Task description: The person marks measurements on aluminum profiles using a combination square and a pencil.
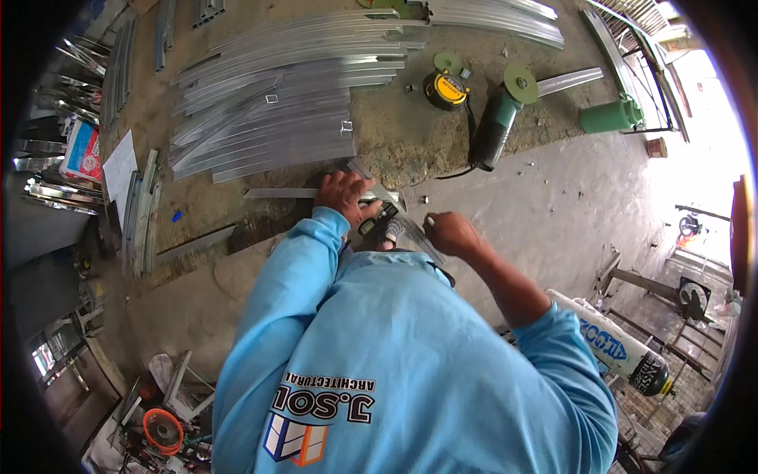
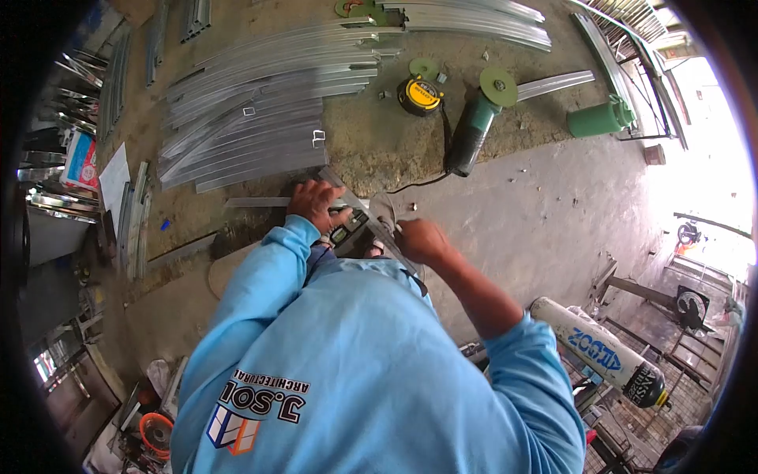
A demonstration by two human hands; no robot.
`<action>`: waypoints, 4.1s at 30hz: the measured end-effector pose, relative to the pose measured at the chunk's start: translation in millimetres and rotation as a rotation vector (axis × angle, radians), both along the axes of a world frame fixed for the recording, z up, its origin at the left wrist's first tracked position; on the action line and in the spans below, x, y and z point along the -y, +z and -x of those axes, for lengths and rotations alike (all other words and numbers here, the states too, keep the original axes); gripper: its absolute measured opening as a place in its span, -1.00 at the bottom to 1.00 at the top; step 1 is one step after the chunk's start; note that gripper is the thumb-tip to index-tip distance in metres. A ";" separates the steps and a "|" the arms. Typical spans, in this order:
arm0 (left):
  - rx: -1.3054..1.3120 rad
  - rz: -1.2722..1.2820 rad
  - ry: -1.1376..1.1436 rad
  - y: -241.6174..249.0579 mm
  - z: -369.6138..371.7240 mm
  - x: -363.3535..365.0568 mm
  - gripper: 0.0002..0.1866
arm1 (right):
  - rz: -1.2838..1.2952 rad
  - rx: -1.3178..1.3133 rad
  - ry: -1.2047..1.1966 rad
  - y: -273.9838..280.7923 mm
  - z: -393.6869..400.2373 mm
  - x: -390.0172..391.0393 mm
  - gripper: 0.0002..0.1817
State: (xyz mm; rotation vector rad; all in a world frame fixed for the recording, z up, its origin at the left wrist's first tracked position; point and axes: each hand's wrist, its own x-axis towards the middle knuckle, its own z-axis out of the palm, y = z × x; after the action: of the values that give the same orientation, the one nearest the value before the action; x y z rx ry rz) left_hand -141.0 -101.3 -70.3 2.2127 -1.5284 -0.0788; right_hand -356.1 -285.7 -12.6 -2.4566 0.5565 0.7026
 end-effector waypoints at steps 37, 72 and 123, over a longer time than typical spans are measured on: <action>-0.112 0.119 -0.322 -5.8 -37.0 18.6 -0.16 | -0.586 0.496 -1.128 -48.9 -23.1 -81.3 -0.70; 0.137 -0.102 -0.363 -4.5 -34.1 18.3 -0.35 | -0.062 0.922 -1.081 -3.8 -58.9 -78.4 -0.73; -0.653 -0.137 -0.678 83.5 -58.4 5.4 -0.63 | -0.395 0.969 -1.396 87.8 -51.6 -141.1 -0.61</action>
State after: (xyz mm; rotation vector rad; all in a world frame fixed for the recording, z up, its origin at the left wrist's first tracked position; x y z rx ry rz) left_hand -82.6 -106.7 13.2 1.4194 -1.8003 -1.0215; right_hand -304.4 -144.6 75.3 -1.2264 1.2490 -0.8045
